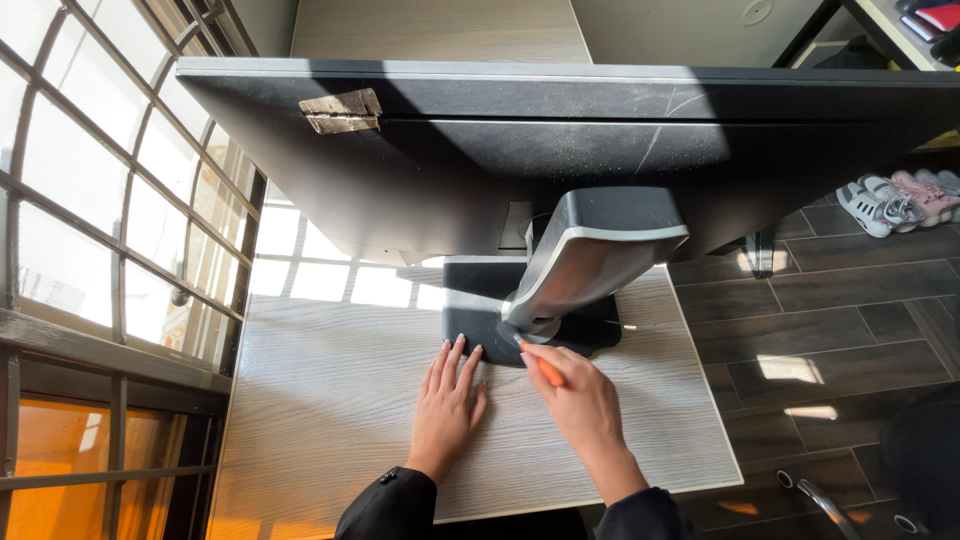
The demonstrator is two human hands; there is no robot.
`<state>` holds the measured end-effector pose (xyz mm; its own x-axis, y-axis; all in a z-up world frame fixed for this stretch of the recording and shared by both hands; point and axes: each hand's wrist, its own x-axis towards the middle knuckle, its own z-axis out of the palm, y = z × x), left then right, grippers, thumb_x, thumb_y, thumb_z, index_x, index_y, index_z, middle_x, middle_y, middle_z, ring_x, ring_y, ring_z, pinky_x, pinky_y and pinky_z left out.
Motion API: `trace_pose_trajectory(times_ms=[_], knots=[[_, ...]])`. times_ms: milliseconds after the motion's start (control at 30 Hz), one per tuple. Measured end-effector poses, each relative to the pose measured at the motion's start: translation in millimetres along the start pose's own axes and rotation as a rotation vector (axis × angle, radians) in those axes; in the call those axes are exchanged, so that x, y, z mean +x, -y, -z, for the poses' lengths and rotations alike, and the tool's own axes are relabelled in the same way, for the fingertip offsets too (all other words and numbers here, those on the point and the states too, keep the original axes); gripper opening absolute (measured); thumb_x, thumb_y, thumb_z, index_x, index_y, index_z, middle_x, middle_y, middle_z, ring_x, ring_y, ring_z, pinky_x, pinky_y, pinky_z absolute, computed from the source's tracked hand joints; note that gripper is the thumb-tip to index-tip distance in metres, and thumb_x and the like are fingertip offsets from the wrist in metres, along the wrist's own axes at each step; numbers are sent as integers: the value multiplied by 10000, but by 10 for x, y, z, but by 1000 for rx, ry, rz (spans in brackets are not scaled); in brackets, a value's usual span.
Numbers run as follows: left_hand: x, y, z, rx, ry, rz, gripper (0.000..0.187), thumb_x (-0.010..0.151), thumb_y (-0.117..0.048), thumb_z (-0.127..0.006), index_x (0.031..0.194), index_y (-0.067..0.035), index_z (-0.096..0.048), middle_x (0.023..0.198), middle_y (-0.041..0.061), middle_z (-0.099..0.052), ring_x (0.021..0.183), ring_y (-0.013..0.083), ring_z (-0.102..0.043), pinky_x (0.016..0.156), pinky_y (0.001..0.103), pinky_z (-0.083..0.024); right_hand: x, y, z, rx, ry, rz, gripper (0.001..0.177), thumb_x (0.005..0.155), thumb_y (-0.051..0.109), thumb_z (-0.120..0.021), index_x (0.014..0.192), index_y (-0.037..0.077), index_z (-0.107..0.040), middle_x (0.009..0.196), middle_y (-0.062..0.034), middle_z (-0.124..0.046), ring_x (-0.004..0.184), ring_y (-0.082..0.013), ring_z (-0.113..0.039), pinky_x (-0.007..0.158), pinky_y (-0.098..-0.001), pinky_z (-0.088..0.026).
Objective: The person uses a brush to dust the back and stand of a monitor, then wipes the monitor screen and the desk surface with a cloth. Finally, they handle a power cable on a nearby desk.
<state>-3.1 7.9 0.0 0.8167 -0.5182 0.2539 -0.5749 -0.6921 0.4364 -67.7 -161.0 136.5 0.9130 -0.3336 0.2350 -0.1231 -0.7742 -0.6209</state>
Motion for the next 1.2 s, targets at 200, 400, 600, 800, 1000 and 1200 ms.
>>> trace_pose_trajectory(times_ms=[200,400,600,800,1000,1200], knots=[[-15,20,-18,12,2,-16,566,976,-305,-542,1506,-139,-440,1608,137,-333,1504,313,-269,1192,458,-251,82,-98,84,-101,-37,-60,311,982,381,-568,938,136,-755,779,-49,-752,646,-241,-708,591,-365,-556],[9,46,-42,30,20,-17,569,979,-315,-532,1513,-146,-433,1603,144,-333,1498,315,-262,1188,456,-257,121,-294,119,-240,-61,-232,383,1006,421,-561,859,145,-782,757,-29,-762,659,-221,-725,611,-359,-561],[25,38,-46,55,30,-19,577,966,-323,-527,1520,-189,-434,1579,165,-342,1478,343,-272,1176,464,-259,124,-610,126,-117,-110,-363,304,986,362,-612,959,132,-810,803,-40,-808,676,-193,-762,616,-317,-567],[15,20,-41,74,28,-18,572,958,-317,-530,1507,-187,-438,1578,161,-351,1480,334,-273,1181,465,-250,132,-939,147,111,-217,-331,339,1004,357,-617,970,68,-791,809,-43,-805,767,-163,-794,668,-262,-590],[30,14,2,67,37,-25,590,941,-302,-546,1507,-181,-430,1576,159,-340,1479,341,-274,1176,475,-247,259,-1032,183,6,-224,-332,347,987,373,-606,994,89,-806,824,-38,-798,747,-159,-776,618,-280,-568],[41,-5,48,47,37,-24,583,939,-304,-549,1498,-178,-443,1571,164,-345,1473,344,-267,1172,482,-245,424,-1051,274,-37,-160,-417,448,1040,454,-533,939,120,-815,822,-26,-808,768,-149,-776,688,-301,-576]])
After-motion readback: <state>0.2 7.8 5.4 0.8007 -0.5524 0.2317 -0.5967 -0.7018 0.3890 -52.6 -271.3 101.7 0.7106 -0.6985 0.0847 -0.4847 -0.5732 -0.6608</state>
